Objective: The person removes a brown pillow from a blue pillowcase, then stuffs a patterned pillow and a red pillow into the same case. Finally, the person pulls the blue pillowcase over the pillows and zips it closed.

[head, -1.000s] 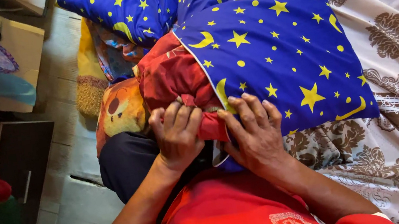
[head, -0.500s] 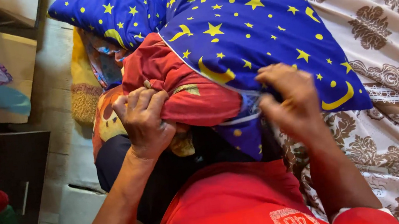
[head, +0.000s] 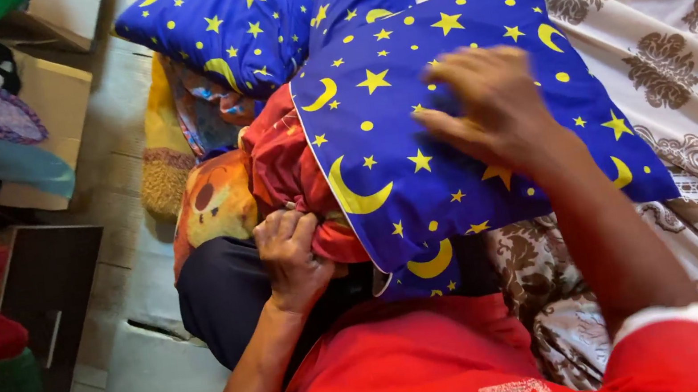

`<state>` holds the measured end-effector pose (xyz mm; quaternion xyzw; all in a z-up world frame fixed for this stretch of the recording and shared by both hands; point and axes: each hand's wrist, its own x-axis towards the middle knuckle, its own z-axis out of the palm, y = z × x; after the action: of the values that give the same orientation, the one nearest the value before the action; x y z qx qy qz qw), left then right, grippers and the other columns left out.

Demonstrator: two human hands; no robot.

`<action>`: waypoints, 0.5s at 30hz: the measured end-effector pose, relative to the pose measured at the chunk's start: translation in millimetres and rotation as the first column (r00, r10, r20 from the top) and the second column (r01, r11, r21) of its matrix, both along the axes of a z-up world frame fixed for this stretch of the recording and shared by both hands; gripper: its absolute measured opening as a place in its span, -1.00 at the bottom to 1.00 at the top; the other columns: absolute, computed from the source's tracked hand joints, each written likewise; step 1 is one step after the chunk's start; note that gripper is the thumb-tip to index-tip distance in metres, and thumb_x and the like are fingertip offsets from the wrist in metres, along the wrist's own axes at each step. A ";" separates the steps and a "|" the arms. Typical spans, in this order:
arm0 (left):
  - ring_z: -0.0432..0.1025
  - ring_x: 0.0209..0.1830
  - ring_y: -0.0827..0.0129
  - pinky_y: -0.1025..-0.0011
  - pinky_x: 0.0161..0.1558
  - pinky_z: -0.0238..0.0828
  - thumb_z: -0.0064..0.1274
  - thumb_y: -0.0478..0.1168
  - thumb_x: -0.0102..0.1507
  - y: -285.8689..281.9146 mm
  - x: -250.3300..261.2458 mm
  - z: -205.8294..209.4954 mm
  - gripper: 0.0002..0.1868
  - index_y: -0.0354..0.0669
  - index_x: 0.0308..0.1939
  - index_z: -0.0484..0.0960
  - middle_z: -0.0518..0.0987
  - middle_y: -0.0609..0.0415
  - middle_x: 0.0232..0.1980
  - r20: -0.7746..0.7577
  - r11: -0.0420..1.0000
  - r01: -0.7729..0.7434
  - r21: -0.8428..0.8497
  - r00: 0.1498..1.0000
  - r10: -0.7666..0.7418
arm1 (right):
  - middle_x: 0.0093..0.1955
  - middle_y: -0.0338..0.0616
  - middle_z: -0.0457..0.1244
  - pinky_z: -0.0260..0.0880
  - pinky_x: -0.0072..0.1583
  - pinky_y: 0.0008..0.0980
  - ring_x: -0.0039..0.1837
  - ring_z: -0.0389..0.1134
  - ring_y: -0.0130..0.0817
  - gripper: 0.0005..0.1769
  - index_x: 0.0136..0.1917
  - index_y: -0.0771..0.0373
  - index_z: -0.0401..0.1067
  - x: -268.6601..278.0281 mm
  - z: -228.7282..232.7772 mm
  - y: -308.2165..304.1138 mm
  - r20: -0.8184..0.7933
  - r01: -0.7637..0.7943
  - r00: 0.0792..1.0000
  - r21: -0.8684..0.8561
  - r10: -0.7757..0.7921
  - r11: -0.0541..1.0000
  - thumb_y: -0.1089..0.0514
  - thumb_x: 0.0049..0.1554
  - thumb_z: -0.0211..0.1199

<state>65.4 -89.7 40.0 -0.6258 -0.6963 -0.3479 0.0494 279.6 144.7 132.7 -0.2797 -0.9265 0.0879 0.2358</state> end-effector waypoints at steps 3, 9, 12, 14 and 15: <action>0.38 -0.05 0.04 0.14 0.01 0.21 0.14 -0.22 0.00 -3.4 1.4 -1.2 -0.70 -0.23 -0.21 0.55 0.51 0.00 -0.17 -0.004 1.000 -0.003 0.006 1.000 0.003 | 0.10 0.00 0.34 0.18 0.17 0.01 0.21 0.32 -0.04 -0.53 0.10 0.19 0.47 -49.2 -21.1 42.7 0.082 -0.189 0.977 -0.098 0.198 0.977 -0.20 0.13 0.29; 0.37 -0.04 0.02 0.11 0.01 0.21 0.09 -0.23 -0.04 -8.2 4.5 -14.0 -0.67 -0.23 -0.20 0.54 0.49 -0.03 -0.17 0.008 0.999 -0.039 0.015 0.999 0.038 | 0.19 0.10 0.29 0.04 0.22 0.22 0.29 0.24 0.02 -0.20 0.19 0.16 0.45 -121.7 -66.4 131.6 0.445 -0.156 0.880 -0.061 0.167 0.986 -0.48 -0.04 0.23; 0.37 -0.01 0.01 0.12 0.03 0.21 0.05 -0.27 -0.01 -10.6 3.5 -19.1 -0.69 -0.23 -0.18 0.53 0.48 -0.04 -0.14 0.015 0.998 -0.058 0.041 0.998 0.057 | 0.25 0.20 0.25 0.13 0.23 0.11 0.29 0.23 0.14 -0.03 0.27 0.20 0.40 -128.7 -91.0 144.4 0.570 0.029 0.811 -0.262 0.130 0.965 -0.62 -0.04 0.12; 0.37 -0.01 0.01 0.12 0.03 0.21 0.04 -0.27 0.00 -8.8 0.6 -17.7 -0.69 -0.23 -0.17 0.52 0.48 -0.04 -0.14 0.033 0.997 -0.050 0.056 0.998 0.048 | 0.19 0.31 0.32 0.29 0.28 -0.11 0.26 0.33 0.15 0.04 0.13 0.37 0.51 -123.5 -100.8 139.4 0.620 0.174 0.767 -0.446 0.163 0.878 -0.68 0.08 -0.02; 0.37 -0.01 0.01 0.12 0.03 0.21 0.04 -0.27 0.00 -7.7 -1.8 -18.0 -0.69 -0.23 -0.17 0.52 0.48 -0.04 -0.14 0.032 0.996 -0.059 0.061 0.998 0.057 | 0.19 0.31 0.32 0.29 0.28 -0.11 0.26 0.33 0.15 0.04 0.13 0.37 0.51 -123.6 -104.7 141.7 0.620 0.165 0.766 -0.442 0.167 0.882 -0.68 0.08 -0.02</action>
<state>63.6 -97.4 22.0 -0.5983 -0.7037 -0.3771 0.0681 155.9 286.4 28.0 -0.3409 -0.9004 0.2096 -0.1707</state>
